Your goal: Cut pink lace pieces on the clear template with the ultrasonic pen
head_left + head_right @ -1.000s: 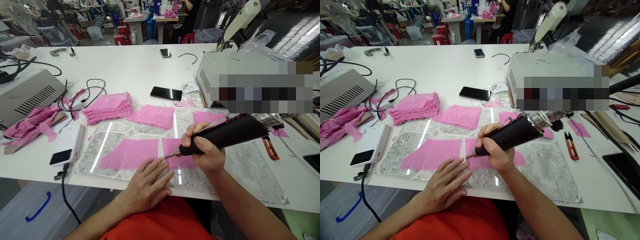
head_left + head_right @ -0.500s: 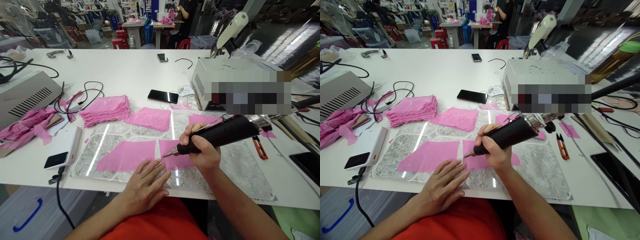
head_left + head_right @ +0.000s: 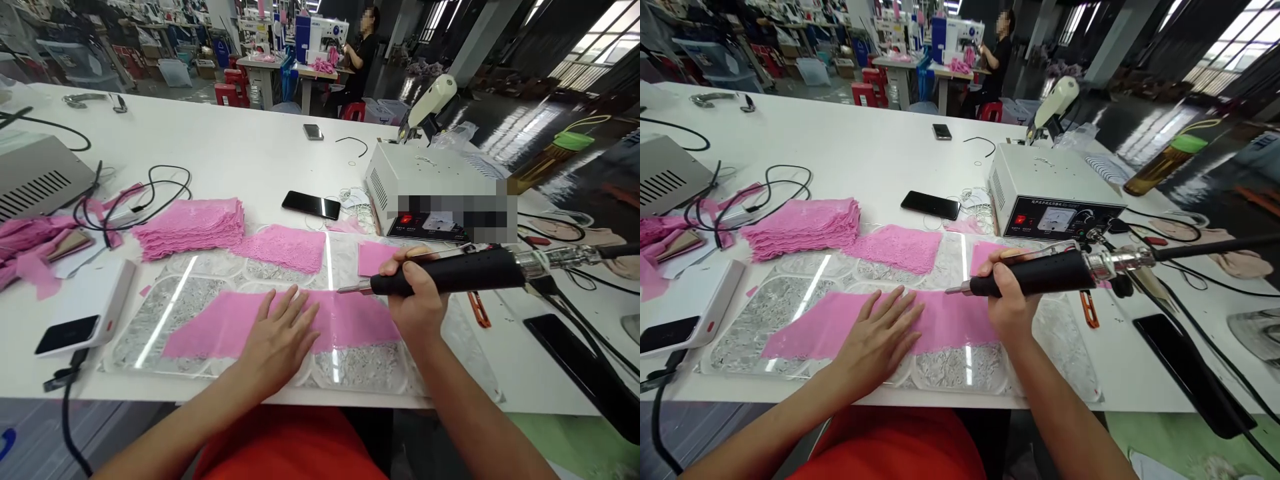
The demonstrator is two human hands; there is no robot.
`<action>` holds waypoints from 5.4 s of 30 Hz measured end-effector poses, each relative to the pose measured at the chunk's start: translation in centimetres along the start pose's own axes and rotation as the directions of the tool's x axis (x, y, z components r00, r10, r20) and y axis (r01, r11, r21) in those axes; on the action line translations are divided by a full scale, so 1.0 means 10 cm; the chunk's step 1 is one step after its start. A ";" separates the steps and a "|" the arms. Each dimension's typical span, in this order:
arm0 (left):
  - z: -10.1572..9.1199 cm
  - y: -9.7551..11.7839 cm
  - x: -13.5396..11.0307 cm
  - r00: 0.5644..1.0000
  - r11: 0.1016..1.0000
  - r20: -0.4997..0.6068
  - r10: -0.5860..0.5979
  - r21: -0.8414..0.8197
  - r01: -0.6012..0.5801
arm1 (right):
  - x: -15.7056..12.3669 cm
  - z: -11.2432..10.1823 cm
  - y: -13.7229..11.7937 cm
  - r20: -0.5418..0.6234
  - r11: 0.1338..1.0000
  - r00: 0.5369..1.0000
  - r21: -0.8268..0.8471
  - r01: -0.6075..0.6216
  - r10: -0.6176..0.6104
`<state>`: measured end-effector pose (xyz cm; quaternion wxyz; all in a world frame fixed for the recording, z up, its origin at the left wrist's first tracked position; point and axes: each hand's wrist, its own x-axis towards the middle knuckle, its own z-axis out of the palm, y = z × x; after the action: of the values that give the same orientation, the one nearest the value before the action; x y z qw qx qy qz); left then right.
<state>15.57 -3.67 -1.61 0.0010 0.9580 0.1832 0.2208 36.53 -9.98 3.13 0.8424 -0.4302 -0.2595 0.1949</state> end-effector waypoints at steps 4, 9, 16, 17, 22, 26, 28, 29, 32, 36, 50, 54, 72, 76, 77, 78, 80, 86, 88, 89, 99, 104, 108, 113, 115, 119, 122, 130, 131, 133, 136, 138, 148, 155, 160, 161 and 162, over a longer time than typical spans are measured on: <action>0.03 0.00 -0.03 0.999 0.999 0.027 -0.036 0.013 0.036 | -0.05 0.07 0.08 0.043 1.000 0.999 -0.002 -0.015 0.015; 0.07 -0.01 -0.05 0.998 0.998 0.004 -0.056 0.002 0.056 | -0.07 0.10 0.11 0.046 0.999 0.998 -0.005 -0.048 0.048; 0.09 -0.01 -0.05 0.997 0.997 -0.028 -0.067 -0.027 0.066 | -0.09 0.10 0.14 0.062 0.998 0.997 -0.014 -0.056 0.056; 0.09 -0.01 -0.05 0.997 0.997 -0.026 -0.069 -0.029 0.069 | -0.09 0.10 0.14 0.066 0.998 0.996 -0.021 -0.055 0.056; 0.07 -0.02 -0.05 0.997 0.997 -0.008 -0.071 -0.030 0.071 | -0.09 0.10 0.15 0.096 0.998 0.994 -0.051 -0.047 0.052; 0.07 -0.02 -0.04 0.998 0.998 -0.027 -0.063 -0.028 0.062 | -0.06 0.12 0.13 0.081 0.998 0.996 -0.050 -0.034 0.038; 0.08 -0.02 -0.04 0.998 0.998 -0.039 -0.057 -0.025 0.056 | -0.01 0.09 0.10 0.045 1.000 0.999 -0.025 -0.016 0.017; 0.08 -0.03 -0.04 0.997 0.998 -0.046 -0.054 -0.025 0.053 | 0.02 0.07 0.07 0.019 1.000 1.000 -0.009 -0.003 0.003; 0.09 -0.03 -0.04 0.997 0.998 -0.054 -0.054 -0.031 0.053 | 0.10 -0.02 0.00 -0.068 0.999 0.997 0.003 0.044 -0.043; 0.09 -0.04 -0.03 0.998 0.999 -0.051 -0.045 -0.029 0.044 | 0.11 -0.13 -0.02 -0.095 0.998 0.994 -0.032 0.049 -0.052; 0.10 -0.03 -0.04 0.996 0.997 -0.054 -0.064 -0.053 0.062 | 0.08 -0.08 0.05 -0.036 0.998 0.999 -0.060 0.032 -0.034; 0.11 -0.03 -0.04 0.995 0.994 -0.067 -0.077 -0.078 0.072 | 0.09 -0.08 0.05 -0.025 0.995 0.999 -0.094 0.018 -0.021; 0.11 -0.04 -0.04 0.996 0.996 -0.068 -0.060 -0.067 0.055 | 0.19 -0.23 -0.08 -0.137 0.986 0.981 -0.110 0.124 -0.139; 0.11 -0.05 -0.04 0.996 0.995 -0.059 -0.064 -0.073 0.060 | 0.20 -0.23 -0.07 -0.132 0.984 0.981 -0.121 0.127 -0.143; 0.11 -0.06 -0.04 0.997 0.996 -0.057 -0.055 -0.066 0.052 | 0.20 -0.23 -0.07 -0.128 0.982 0.980 -0.131 0.135 -0.152; 0.10 -0.06 -0.04 0.998 0.998 -0.054 -0.042 -0.053 0.039 | 0.21 -0.23 -0.06 -0.124 0.980 0.979 -0.140 0.143 -0.160; 0.09 -0.07 -0.03 0.999 1.000 -0.043 -0.020 -0.023 0.019 | 0.22 -0.22 -0.06 -0.126 0.976 0.977 -0.158 0.153 -0.173; 0.07 -0.08 -0.02 0.999 1.000 -0.032 -0.022 -0.005 0.022 | 0.23 -0.28 -0.19 -0.208 0.982 0.962 -0.113 0.154 -0.175; 0.08 -0.08 -0.02 0.999 1.000 -0.033 -0.018 -0.005 0.017 | 0.21 -0.34 -0.24 -0.220 0.982 0.960 -0.108 0.155 -0.175; 0.08 -0.08 -0.02 0.999 1.000 -0.034 -0.018 -0.007 0.018 | 0.19 -0.37 -0.25 -0.225 0.982 0.959 -0.113 0.151 -0.173; 0.06 -0.07 -0.01 0.999 1.000 -0.037 -0.029 -0.012 0.028 | 0.12 -0.51 -0.23 -0.243 0.991 0.962 -0.090 0.103 -0.122; 0.07 -0.07 -0.02 0.999 0.999 -0.039 -0.030 -0.019 0.029 | 0.12 -0.49 -0.22 -0.224 0.989 0.966 -0.107 0.107 -0.129; 0.07 -0.07 -0.02 0.999 1.000 -0.038 -0.026 -0.016 0.025 | 0.12 -0.51 -0.20 -0.198 0.987 0.970 -0.112 0.118 -0.138; 0.06 -0.09 -0.02 0.999 0.999 -0.038 0.032 0.032 -0.031 | 0.12 -0.52 -0.19 -0.165 0.985 0.976 -0.111 0.128 -0.146; 0.05 -0.11 -0.02 0.998 0.997 -0.037 0.056 0.048 -0.055 | 0.12 -0.51 -0.19 -0.162 0.984 0.975 -0.111 0.136 -0.153; 0.06 -0.14 -0.01 0.995 0.994 -0.038 0.092 0.063 -0.090 | 0.13 -0.48 -0.19 -0.159 0.981 0.973 -0.121 0.150 -0.168; 0.08 -0.16 -0.02 0.993 0.991 -0.038 0.110 0.079 -0.106 | 0.14 -0.49 -0.22 -0.180 0.982 0.969 -0.116 0.150 -0.169; 0.09 -0.17 -0.04 0.997 0.996 -0.014 0.072 0.048 -0.072 | 0.04 -0.65 -0.40 -0.245 0.982 0.955 -0.122 0.143 -0.170; 0.09 -0.17 -0.04 0.998 0.997 -0.009 0.067 0.046 -0.067 | 0.03 -0.66 -0.40 -0.243 0.982 0.956 -0.128 0.139 -0.167; 0.08 -0.16 -0.03 0.998 0.997 -0.003 0.064 0.049 -0.063 | 0.00 -0.68 -0.40 -0.235 0.982 0.959 -0.133 0.131 -0.160; 0.07 -0.15 -0.03 0.998 0.998 -0.009 0.057 0.041 -0.056 | 0.00 -0.67 -0.37 -0.230 0.983 0.961 -0.134 0.126 -0.155; 0.06 -0.15 -0.03 0.999 0.999 -0.008 0.040 0.024 -0.040 | 0.00 -0.67 -0.36 -0.231 0.983 0.960 -0.135 0.127 -0.156; 0.07 -0.17 -0.02 0.997 0.995 -0.009 0.081 0.063 -0.080 | 0.02 -0.67 -0.33 -0.199 0.977 0.964 -0.157 0.148 -0.178; 0.08 -0.17 -0.03 0.996 0.994 -0.011 0.094 0.065 -0.093 | -0.02 -0.80 -0.46 -0.273 0.976 0.943 -0.155 0.154 -0.192; 0.09 -0.17 -0.03 0.997 0.996 -0.007 0.081 0.046 -0.080 | -0.08 -0.88 -0.51 -0.262 0.971 0.945 -0.190 0.148 -0.195; 0.09 -0.17 -0.03 0.997 0.996 -0.006 0.079 0.044 -0.078 | -0.09 -0.89 -0.51 -0.261 0.970 0.945 -0.190 0.149 -0.196; 0.09 -0.17 -0.03 0.997 0.996 -0.010 0.079 0.043 -0.078 | -0.09 -0.89 -0.51 -0.259 0.970 0.946 -0.189 0.151 -0.197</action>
<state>15.07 -2.08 -2.65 -0.0294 0.9628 0.1502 0.2225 41.69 -18.86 2.67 0.8452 -0.4976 -0.1920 0.0353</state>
